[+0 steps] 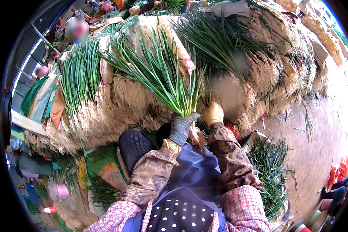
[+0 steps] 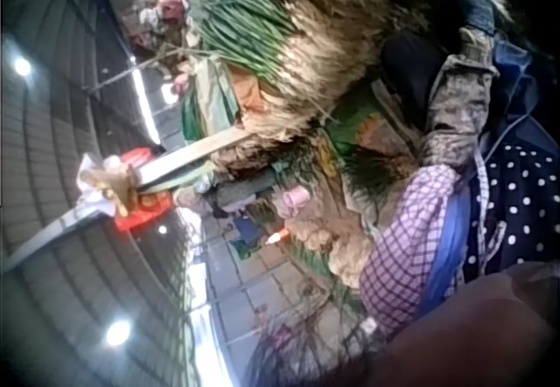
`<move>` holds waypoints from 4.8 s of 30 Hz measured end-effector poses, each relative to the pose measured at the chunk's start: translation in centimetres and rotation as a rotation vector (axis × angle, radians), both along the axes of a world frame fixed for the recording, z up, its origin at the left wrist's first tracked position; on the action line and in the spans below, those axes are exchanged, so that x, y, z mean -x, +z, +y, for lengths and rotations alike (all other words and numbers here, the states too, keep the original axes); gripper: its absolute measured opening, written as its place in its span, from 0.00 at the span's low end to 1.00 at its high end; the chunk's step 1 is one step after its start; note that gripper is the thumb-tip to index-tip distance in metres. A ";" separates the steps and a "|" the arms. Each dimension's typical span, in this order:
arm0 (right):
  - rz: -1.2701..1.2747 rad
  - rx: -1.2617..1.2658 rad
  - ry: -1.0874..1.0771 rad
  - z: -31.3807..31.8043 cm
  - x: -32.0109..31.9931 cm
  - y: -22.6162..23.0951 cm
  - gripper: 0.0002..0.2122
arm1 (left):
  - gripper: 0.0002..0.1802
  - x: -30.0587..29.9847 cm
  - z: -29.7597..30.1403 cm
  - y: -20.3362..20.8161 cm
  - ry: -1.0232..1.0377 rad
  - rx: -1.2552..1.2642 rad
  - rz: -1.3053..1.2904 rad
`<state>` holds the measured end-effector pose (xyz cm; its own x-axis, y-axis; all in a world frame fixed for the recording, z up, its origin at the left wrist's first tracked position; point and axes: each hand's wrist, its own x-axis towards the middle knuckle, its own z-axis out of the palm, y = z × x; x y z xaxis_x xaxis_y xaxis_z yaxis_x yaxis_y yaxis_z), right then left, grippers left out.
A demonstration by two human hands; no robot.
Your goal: The person cleans a bundle of green onions by hand, peeling away dry outer layers and placing the bundle on a mat.
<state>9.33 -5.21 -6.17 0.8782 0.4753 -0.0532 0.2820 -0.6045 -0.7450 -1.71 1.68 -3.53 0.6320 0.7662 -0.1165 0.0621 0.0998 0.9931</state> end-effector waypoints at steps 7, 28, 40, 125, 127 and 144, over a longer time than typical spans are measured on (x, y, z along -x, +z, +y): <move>1.124 -0.879 -0.072 -0.3 1.4 6.6 0.08 | 0.14 -0.3 0.3 -1.6 -0.104 0.061 0.036; -0.350 0.172 0.035 -4.5 0.0 -0.2 0.15 | 0.14 0.0 -0.6 1.1 -0.137 0.438 -0.052; -0.156 -0.221 0.516 -8.7 5.9 3.9 0.10 | 0.07 -0.6 -0.2 -0.5 -0.181 0.236 -0.009; -0.438 -0.053 0.093 -9.0 -5.2 9.0 0.09 | 0.15 -0.4 -2.5 1.1 -0.251 0.595 -0.320; -0.408 -0.127 0.167 -9.0 -0.6 10.4 0.08 | 0.14 -0.5 -1.9 0.9 -0.307 0.556 -0.183; 0.761 -0.634 0.015 -2.9 1.4 7.2 0.12 | 0.06 -0.7 -2.2 1.0 -0.172 0.320 -0.214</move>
<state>7.89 -8.07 1.05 0.7092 0.6215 -0.3327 -0.4017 -0.0316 -0.9152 -1.02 -0.55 -2.56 0.7830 0.5942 -0.1838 -0.0993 0.4112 0.9061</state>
